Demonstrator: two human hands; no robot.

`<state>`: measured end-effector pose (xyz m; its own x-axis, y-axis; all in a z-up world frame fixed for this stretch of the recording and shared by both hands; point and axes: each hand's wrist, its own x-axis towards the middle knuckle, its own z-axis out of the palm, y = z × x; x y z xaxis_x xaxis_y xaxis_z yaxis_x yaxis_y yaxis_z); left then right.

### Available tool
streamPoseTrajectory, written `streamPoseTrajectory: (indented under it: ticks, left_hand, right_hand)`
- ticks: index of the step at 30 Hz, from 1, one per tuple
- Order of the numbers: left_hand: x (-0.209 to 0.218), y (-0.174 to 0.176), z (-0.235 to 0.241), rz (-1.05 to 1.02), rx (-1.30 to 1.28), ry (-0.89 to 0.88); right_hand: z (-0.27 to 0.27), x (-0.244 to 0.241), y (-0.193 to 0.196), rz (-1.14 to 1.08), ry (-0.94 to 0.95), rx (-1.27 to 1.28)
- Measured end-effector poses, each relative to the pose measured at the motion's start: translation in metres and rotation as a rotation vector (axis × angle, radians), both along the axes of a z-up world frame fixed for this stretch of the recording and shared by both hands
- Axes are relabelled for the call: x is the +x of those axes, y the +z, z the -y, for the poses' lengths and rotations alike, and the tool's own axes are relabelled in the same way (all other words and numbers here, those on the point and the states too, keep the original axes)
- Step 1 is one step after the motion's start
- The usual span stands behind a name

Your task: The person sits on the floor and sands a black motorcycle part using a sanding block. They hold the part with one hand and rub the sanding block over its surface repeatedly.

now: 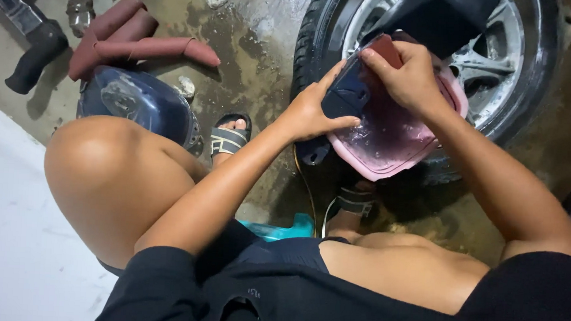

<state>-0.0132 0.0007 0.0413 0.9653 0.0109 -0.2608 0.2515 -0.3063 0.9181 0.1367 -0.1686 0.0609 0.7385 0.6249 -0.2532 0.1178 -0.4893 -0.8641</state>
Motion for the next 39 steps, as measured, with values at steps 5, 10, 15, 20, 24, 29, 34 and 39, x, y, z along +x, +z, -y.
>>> streamPoseTrajectory:
  ticks: [5,10,15,20,24,29,34,39]
  left_hand:
    - [0.000,-0.003,-0.001,0.027,0.008,-0.002]
    - [0.000,-0.002,-0.002,0.010,-0.014,-0.024]
    - [0.000,-0.004,-0.001,0.033,-0.021,-0.008]
    - [0.006,0.018,0.001,-0.055,0.054,-0.015]
    - [0.005,0.024,0.001,-0.088,0.053,-0.011]
    - [0.006,0.021,0.003,-0.095,0.055,0.011]
    - [0.006,0.019,0.004,-0.110,0.068,0.011]
    - [0.006,0.016,0.003,-0.105,0.084,0.020]
  right_hand:
    - [0.004,-0.004,0.000,-0.154,0.065,-0.015]
    - [0.004,-0.003,-0.001,-0.233,0.067,-0.067]
    - [0.002,0.002,0.007,-0.251,0.015,-0.047]
    - [-0.009,-0.002,-0.009,-0.152,-0.036,-0.138]
    - [0.001,-0.006,-0.031,-0.153,-0.029,-0.141]
    - [-0.007,-0.009,-0.006,-0.151,-0.080,-0.082]
    - [0.000,0.004,-0.044,-0.127,-0.005,-0.132]
    - [0.003,-0.006,-0.046,-0.145,0.022,-0.134]
